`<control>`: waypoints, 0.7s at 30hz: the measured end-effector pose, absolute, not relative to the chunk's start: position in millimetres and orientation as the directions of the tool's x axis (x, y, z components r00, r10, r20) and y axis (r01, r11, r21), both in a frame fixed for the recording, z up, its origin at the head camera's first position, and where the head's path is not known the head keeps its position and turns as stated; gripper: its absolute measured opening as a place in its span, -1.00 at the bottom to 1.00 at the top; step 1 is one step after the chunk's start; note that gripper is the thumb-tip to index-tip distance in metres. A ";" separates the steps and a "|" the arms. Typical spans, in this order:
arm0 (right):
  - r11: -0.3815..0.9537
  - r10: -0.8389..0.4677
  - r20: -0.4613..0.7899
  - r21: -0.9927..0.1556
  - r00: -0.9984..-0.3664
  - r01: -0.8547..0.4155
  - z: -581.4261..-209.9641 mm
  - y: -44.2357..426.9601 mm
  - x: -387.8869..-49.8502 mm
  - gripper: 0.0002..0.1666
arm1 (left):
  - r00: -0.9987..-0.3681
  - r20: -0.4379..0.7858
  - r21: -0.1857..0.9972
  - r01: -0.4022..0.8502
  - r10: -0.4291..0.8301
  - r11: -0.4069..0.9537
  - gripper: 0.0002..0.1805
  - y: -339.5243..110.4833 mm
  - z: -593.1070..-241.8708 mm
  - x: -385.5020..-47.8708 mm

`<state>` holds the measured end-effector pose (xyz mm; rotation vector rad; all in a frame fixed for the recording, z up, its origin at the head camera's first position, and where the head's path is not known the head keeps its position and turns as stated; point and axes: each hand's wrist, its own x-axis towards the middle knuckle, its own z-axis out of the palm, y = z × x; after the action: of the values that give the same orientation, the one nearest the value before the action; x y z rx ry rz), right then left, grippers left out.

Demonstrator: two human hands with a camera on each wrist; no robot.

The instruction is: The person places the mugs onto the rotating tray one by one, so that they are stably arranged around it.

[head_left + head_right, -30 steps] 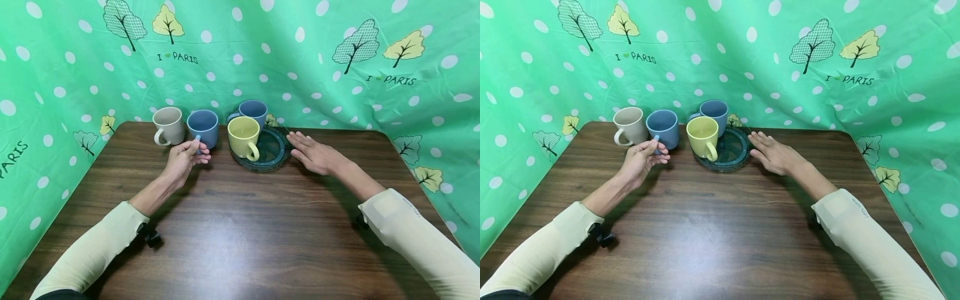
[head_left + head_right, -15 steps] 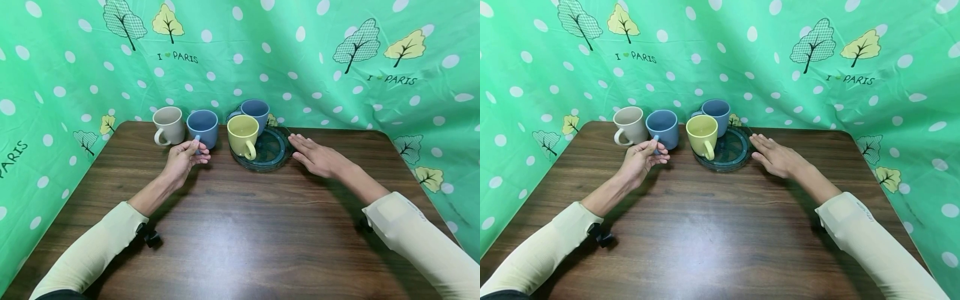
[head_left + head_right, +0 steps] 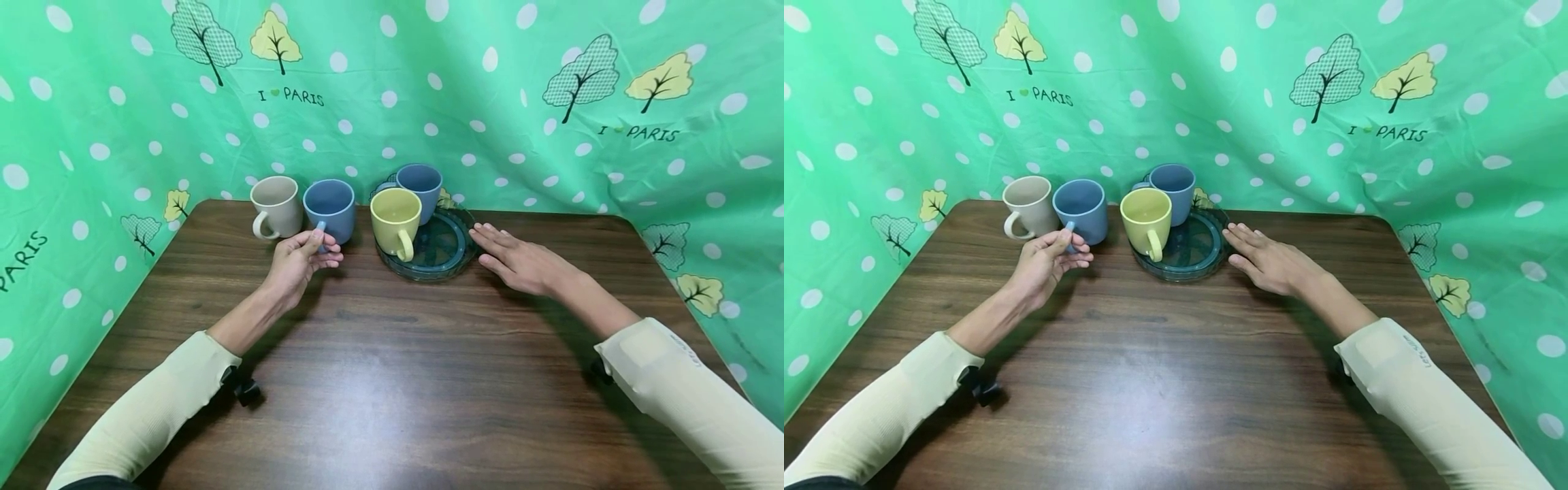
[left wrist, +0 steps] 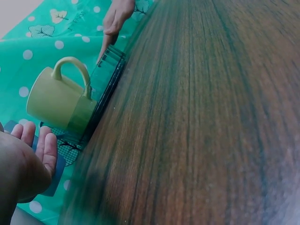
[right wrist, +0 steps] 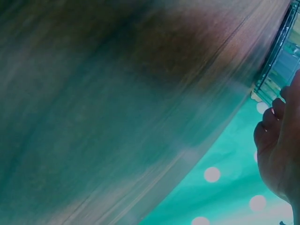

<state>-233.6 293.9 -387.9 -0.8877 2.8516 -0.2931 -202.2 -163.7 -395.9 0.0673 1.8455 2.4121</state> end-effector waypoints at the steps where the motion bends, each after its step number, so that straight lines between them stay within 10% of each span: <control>1: 0.807 -0.573 -0.077 -0.225 -0.816 -0.546 -387.9 294.4 -233.4 -0.25 | -0.994 -0.030 0.965 -0.057 0.109 -0.256 -0.63 -164.0 -396.0 -202.1; 21: 0.797 -0.595 -0.106 -0.207 -0.797 -0.568 -385.8 301.6 -227.3 -0.24 | -0.992 -0.045 0.965 -0.075 0.120 -0.253 -0.62 -165.0 -399.9 -201.1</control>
<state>-227.3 301.6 -385.8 -0.9191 2.8189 -0.2465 -201.1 -165.0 -399.9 0.0568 1.8388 2.3927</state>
